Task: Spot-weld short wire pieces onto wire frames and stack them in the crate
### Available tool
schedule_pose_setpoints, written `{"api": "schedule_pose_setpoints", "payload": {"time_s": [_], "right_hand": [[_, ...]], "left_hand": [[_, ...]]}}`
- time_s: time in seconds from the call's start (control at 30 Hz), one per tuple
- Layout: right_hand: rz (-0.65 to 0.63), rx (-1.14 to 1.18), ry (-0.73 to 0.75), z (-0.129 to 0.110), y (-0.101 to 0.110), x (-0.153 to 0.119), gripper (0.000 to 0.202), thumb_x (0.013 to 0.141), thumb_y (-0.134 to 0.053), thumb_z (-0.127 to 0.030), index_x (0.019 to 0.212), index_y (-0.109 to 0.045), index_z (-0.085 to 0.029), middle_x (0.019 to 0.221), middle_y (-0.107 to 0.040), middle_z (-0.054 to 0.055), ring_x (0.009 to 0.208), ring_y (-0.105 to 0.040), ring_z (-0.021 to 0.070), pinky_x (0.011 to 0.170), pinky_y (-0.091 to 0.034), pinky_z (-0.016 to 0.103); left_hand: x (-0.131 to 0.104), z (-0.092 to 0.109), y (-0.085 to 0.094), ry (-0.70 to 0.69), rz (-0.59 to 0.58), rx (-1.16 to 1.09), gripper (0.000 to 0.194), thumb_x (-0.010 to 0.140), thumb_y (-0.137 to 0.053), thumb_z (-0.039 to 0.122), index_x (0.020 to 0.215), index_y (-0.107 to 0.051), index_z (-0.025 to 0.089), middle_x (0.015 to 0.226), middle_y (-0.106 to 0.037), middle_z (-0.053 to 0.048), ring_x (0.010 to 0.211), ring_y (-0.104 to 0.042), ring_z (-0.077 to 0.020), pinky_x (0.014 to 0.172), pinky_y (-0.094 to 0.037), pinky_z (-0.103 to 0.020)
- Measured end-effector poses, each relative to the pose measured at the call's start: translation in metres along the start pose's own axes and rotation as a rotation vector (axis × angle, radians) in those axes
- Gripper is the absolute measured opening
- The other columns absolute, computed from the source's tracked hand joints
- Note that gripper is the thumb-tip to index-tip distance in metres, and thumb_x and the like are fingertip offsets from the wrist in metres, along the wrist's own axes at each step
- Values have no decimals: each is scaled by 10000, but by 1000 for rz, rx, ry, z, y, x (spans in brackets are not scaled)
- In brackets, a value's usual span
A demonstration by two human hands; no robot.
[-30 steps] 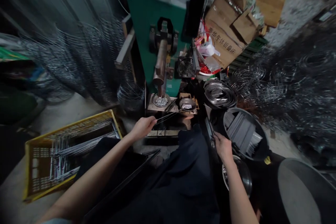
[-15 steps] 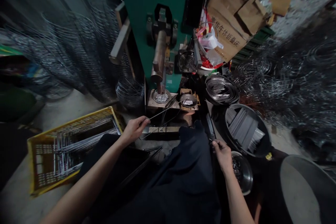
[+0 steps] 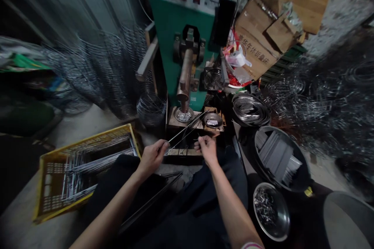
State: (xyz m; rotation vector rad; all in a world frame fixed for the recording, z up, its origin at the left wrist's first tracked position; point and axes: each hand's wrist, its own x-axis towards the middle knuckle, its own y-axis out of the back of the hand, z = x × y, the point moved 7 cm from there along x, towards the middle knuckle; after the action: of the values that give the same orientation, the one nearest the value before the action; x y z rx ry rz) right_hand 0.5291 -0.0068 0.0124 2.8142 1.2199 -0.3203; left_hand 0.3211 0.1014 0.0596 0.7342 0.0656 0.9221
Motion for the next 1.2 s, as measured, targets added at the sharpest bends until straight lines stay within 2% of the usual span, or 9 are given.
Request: {"api": "schedule_pose_setpoints", "payload": {"time_s": [0.07, 0.13, 0.27, 0.43, 0.7, 0.9, 1.2], "right_hand": [[-12, 87, -38, 9, -34, 11, 492, 675, -729, -634, 722, -566, -171, 614, -645, 3, 458, -575, 96, 393, -461, 176], [-22, 155, -45, 11, -58, 16, 471, 691, -729, -615, 719, -559, -176, 607, -635, -9, 440, -550, 82, 377, -440, 162], [-20, 263, 12, 0, -79, 22, 429, 706, -746, -565, 710, -561, -178, 585, -613, -27, 427, -523, 68, 384, -434, 156], [-13, 297, 61, -9, -84, 25, 393, 731, -745, -526, 725, -581, -170, 588, -609, -26, 442, -524, 70, 407, -441, 164], [25, 349, 88, -11, -86, 30, 377, 728, -763, -498, 743, -587, -165, 603, -612, -22, 460, -519, 70, 411, -435, 164], [9, 370, 117, -17, -88, 37, 387, 721, -770, -508, 737, -584, -169, 596, -607, -25, 456, -520, 70, 406, -439, 164], [-29, 411, 142, -26, -91, 41, 380, 723, -779, -496, 716, -586, -169, 592, -580, -34, 460, -505, 63, 411, -441, 159]], "left_hand": [[-2, 0, 1, 0, 30, -10, 278, 966, -410, 325, 819, -597, 181, 625, -582, 2, 559, -570, -134, 585, -379, -229], [-3, -1, 4, 9, 61, -12, 272, 964, -412, 320, 835, -605, 178, 651, -609, -8, 575, -585, -136, 591, -388, -228], [-2, -7, 6, 38, 87, -17, 280, 966, -411, 325, 842, -611, 175, 663, -626, -14, 579, -590, -136, 591, -394, -229], [-1, -12, 5, 61, 89, -19, 279, 967, -412, 327, 845, -614, 177, 645, -616, -7, 562, -579, -135, 578, -379, -230], [0, -11, 5, 88, 105, -57, 275, 981, -409, 334, 860, -598, 175, 652, -596, 1, 567, -557, -129, 597, -375, -233], [5, -6, 7, 81, 122, -60, 269, 979, -411, 330, 863, -598, 175, 636, -567, 8, 555, -526, -128, 591, -367, -235], [8, -4, 7, 97, 129, -86, 264, 984, -408, 329, 888, -602, 178, 688, -613, -8, 605, -567, -138, 628, -392, -235]]}}
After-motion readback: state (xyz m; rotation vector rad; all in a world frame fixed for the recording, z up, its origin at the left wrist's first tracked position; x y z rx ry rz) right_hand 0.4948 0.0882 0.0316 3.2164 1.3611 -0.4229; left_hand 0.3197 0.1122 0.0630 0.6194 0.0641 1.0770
